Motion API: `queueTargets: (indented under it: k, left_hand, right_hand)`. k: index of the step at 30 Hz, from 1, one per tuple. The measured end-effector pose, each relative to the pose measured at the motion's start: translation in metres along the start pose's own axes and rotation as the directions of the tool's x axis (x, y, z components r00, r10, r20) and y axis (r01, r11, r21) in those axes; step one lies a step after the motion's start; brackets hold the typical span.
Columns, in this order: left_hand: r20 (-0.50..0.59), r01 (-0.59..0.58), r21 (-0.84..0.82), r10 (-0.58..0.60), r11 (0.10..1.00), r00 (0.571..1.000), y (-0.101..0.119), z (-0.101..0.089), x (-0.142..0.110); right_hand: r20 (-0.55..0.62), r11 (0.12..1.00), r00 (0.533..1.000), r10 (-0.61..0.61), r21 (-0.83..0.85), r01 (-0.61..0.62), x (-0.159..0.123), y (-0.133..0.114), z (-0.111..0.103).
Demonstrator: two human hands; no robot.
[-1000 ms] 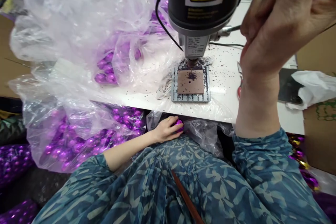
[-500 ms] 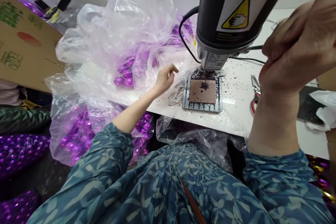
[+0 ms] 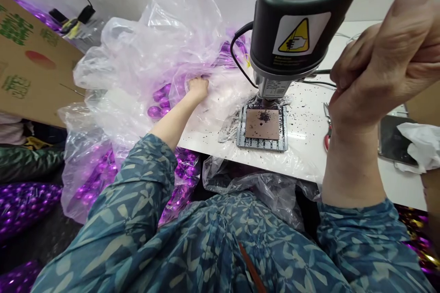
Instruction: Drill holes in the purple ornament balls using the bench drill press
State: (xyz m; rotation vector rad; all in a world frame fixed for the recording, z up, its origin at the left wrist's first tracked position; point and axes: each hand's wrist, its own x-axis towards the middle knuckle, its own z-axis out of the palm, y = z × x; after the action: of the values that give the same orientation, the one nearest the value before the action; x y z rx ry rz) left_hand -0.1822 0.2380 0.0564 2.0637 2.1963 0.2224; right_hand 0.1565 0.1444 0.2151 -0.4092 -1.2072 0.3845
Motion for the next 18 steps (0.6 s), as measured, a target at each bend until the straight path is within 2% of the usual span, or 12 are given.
queueTargets:
  k: [2,3,5,7,8,10,12,14,18]
  left_hand:
    - [-0.084,0.016,-0.332,-0.046,0.943,0.995,0.010,-0.007,-0.010]
    - [-0.095,0.021,-0.518,-0.081,0.855,0.992,0.017,-0.010,-0.018]
    - [-0.051,-0.006,-0.824,-0.064,0.567,0.997,0.034,-0.014,-0.038]
    - [0.051,0.053,-0.966,-0.015,0.253,0.999,0.051,-0.014,-0.062]
    - [0.102,0.099,-0.986,0.011,0.131,0.995,0.059,-0.013,-0.074]
    - [0.184,0.187,-0.981,0.057,-0.046,0.981,0.071,-0.008,-0.094]
    - [0.244,0.256,-0.955,0.093,-0.153,0.965,0.081,0.000,-0.109]
    - [0.286,0.308,-0.927,0.131,-0.212,0.949,0.088,0.008,-0.120]
    - [0.279,0.315,-0.916,0.170,-0.246,0.945,0.099,0.020,-0.133]
  right_hand:
    - [-0.005,1.000,1.000,0.011,-0.009,-0.011,-0.001,-0.004,0.001]
    - [-0.010,1.000,1.000,0.016,-0.014,-0.017,-0.001,-0.006,0.002]
    - [-0.023,0.999,0.999,0.026,-0.021,-0.026,-0.002,-0.009,0.004]
    - [-0.022,0.999,0.999,0.034,-0.022,-0.035,-0.001,-0.009,0.004]
    - [-0.017,0.999,0.999,0.034,-0.021,-0.035,-0.001,-0.008,0.004]
    - [-0.007,0.999,0.999,0.032,-0.017,-0.032,0.000,-0.006,0.003]
    - [-0.003,1.000,1.000,0.027,-0.003,-0.027,0.001,-0.004,0.002]
    - [0.000,1.000,1.000,0.022,0.019,-0.022,0.001,-0.002,-0.001]
    - [0.028,0.999,1.000,0.012,0.053,-0.013,-0.001,-0.001,-0.004]
